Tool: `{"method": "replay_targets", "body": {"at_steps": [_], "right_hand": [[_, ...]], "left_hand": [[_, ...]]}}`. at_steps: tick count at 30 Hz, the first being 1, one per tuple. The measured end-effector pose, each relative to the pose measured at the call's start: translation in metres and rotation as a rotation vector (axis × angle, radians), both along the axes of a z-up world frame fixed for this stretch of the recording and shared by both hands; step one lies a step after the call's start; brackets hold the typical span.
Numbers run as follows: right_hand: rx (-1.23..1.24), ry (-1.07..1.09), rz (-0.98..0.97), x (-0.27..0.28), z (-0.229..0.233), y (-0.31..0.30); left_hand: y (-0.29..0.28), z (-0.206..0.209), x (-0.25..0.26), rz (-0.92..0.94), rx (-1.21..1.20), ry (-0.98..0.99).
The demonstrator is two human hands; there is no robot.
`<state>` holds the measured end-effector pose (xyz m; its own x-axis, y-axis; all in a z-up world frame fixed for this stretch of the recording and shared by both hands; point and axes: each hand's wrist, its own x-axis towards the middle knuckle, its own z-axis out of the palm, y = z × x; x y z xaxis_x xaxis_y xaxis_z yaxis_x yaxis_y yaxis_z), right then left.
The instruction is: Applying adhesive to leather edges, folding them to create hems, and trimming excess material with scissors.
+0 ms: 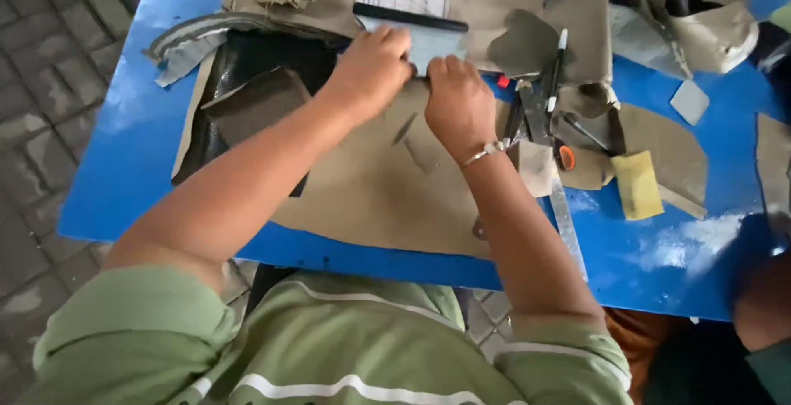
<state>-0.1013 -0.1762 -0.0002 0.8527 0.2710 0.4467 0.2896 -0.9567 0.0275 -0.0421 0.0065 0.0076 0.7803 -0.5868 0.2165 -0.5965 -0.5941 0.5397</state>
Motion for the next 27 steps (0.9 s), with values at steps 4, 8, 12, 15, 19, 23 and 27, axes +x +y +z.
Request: {"method": "replay_targets", "body": {"at_steps": [4,8,12,15,19,23,27], "right_hand": [[-0.070,-0.084,0.051,-0.021,-0.027,0.001],[-0.140,0.033,-0.001,-0.038,-0.032,0.008],[-0.193,0.046,0.009,-0.066,-0.026,0.018],[-0.216,0.126,-0.004,-0.082,-0.022,0.020],[-0.220,0.192,0.007,-0.085,-0.016,0.015],[-0.161,0.355,0.055,-0.087,-0.006,0.008],[-0.052,0.531,0.029,-0.085,-0.005,0.004]], "left_hand": [[0.020,-0.032,-0.024,-0.120,0.340,-0.538],[0.027,-0.058,-0.028,-0.125,0.246,-0.616],[0.035,-0.070,-0.052,-0.089,0.191,-0.684],[0.046,-0.055,-0.080,-0.097,0.270,-0.595],[0.050,-0.025,-0.114,-0.136,0.349,-0.316],[0.056,-0.031,-0.131,-0.160,0.371,-0.251],[0.057,-0.029,-0.146,-0.101,0.393,-0.262]]}}
